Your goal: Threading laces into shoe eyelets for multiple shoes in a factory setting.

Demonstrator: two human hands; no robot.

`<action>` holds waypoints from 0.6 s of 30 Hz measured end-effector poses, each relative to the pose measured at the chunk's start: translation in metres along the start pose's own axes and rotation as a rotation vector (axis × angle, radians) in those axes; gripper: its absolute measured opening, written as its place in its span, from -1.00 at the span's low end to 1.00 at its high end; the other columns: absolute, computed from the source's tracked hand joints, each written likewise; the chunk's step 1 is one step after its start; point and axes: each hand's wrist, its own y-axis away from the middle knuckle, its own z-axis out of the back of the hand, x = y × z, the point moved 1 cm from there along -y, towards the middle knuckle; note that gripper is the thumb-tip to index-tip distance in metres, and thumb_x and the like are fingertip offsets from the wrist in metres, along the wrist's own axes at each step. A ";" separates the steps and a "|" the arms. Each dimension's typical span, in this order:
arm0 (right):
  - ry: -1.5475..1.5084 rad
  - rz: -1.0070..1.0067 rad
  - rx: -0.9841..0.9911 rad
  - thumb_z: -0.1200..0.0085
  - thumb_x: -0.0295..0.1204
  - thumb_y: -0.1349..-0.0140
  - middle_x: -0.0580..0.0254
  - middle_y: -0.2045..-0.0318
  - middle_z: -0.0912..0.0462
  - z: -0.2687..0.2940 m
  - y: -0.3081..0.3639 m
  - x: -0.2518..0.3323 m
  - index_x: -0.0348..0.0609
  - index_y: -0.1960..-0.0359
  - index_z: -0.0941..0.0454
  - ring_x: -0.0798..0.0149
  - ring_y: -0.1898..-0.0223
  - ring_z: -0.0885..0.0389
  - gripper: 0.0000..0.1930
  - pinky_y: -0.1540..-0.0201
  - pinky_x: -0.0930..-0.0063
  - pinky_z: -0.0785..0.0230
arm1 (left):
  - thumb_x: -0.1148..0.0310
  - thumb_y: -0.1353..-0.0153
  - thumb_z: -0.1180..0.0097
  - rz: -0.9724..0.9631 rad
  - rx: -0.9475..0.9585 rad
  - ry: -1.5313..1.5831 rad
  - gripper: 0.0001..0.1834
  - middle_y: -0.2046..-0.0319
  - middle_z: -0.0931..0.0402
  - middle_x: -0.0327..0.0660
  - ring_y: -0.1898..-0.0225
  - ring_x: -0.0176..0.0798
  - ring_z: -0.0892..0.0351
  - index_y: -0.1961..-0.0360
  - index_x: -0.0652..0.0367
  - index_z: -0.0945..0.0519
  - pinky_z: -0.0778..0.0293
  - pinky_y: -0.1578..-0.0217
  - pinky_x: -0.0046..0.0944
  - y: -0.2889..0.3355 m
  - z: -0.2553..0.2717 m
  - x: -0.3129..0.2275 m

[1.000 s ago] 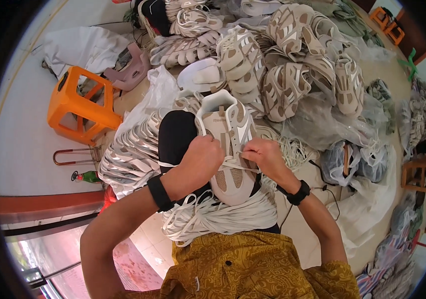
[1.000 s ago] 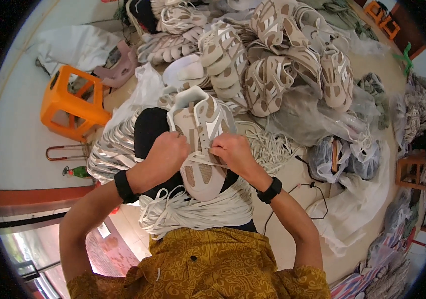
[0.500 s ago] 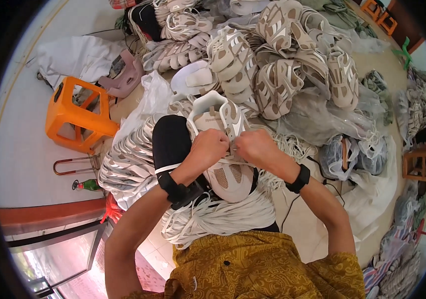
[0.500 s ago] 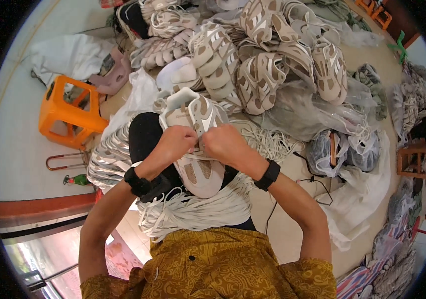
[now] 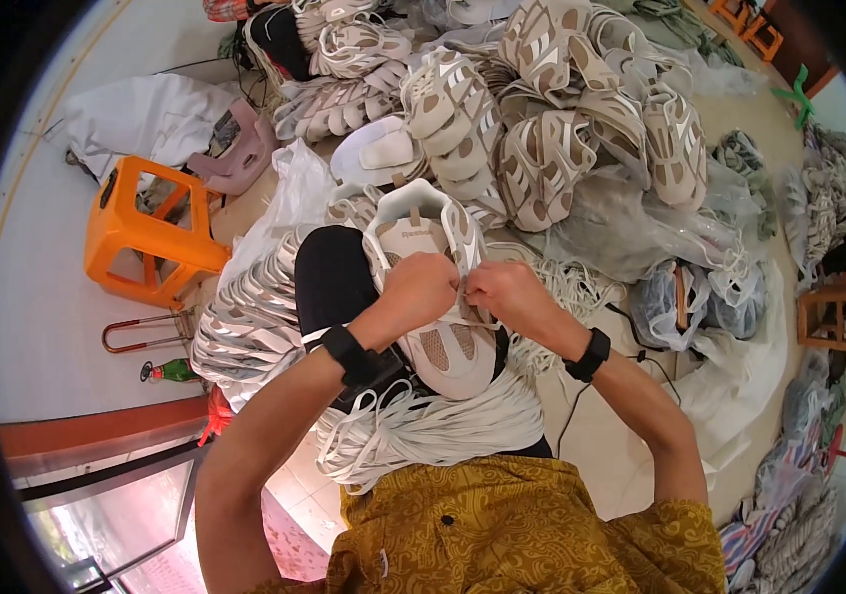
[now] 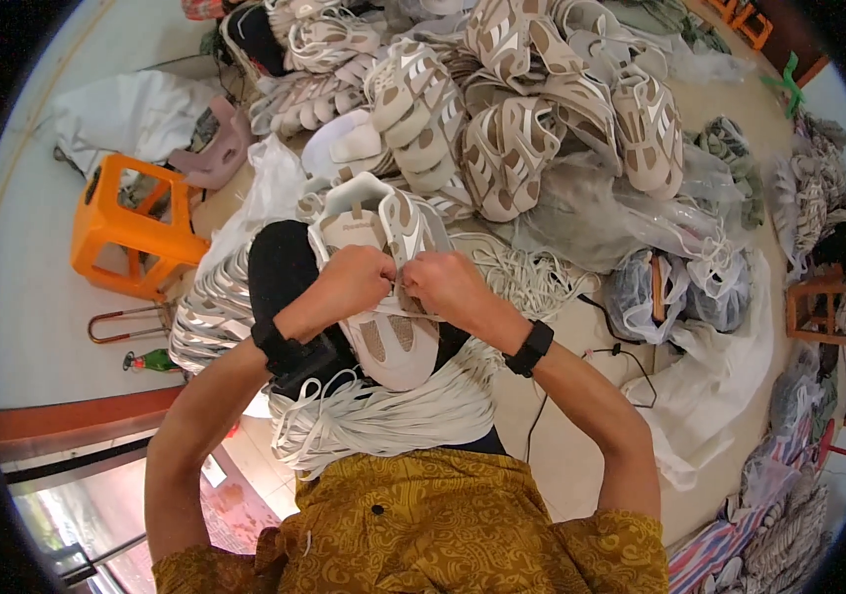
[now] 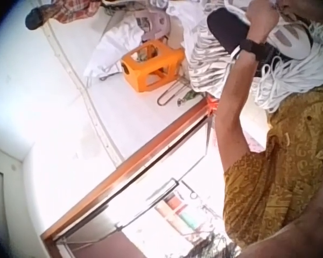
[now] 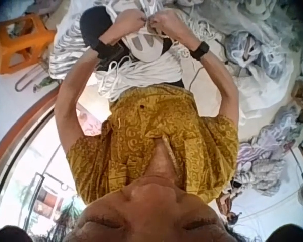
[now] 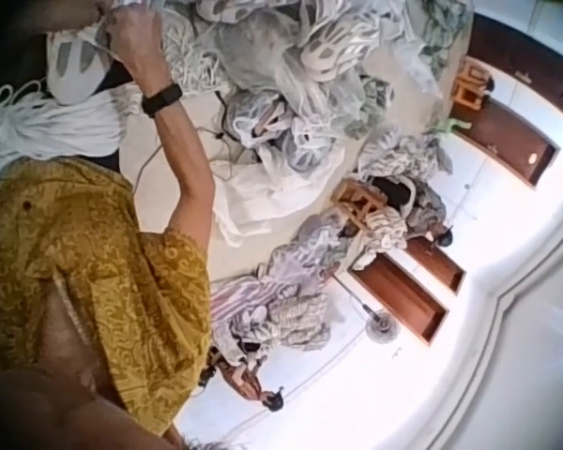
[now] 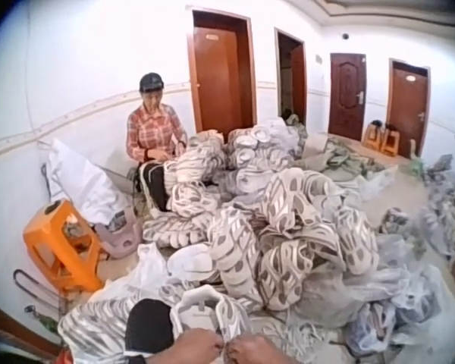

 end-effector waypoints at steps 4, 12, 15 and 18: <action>-0.143 -0.070 -0.111 -0.06 -0.58 0.19 0.14 0.59 -0.50 0.001 -0.001 0.006 -0.15 0.37 -0.45 0.09 0.49 -0.50 -0.75 0.47 0.32 -0.35 | 0.47 0.17 0.02 0.032 -0.005 -0.166 -0.84 0.60 -0.47 0.10 0.48 0.10 -0.51 0.57 0.31 -0.56 -0.41 0.43 -0.04 0.001 -0.005 -0.006; -0.256 -0.064 0.081 -0.12 -0.61 0.20 0.17 0.58 -0.54 0.010 -0.017 0.008 -0.13 0.14 -0.43 0.23 0.55 -0.51 -0.55 0.43 0.48 -0.37 | 0.47 0.12 0.04 0.046 -0.085 -0.046 -0.83 0.58 -0.47 0.13 0.46 0.10 -0.51 0.54 0.34 -0.56 -0.40 0.41 -0.02 0.014 -0.002 -0.010; -0.214 -0.046 0.102 -0.13 -0.57 0.20 0.17 0.57 -0.54 0.008 -0.021 0.008 -0.12 0.14 -0.43 0.23 0.54 -0.52 -0.55 0.44 0.48 -0.36 | 0.45 0.10 0.04 0.012 -0.091 0.017 -0.83 0.57 -0.48 0.10 0.44 0.10 -0.51 0.53 0.31 -0.56 -0.41 0.39 -0.03 0.015 -0.002 -0.006; -0.057 -0.007 0.198 -0.17 -0.47 0.20 0.18 0.58 -0.53 0.020 -0.026 0.006 -0.10 0.15 -0.43 0.20 0.52 -0.52 -0.55 0.45 0.44 -0.34 | 0.42 0.08 0.02 -0.002 -0.096 -0.038 -0.83 0.58 -0.48 0.07 0.43 0.09 -0.51 0.53 0.28 -0.56 -0.41 0.39 -0.05 0.013 -0.004 -0.005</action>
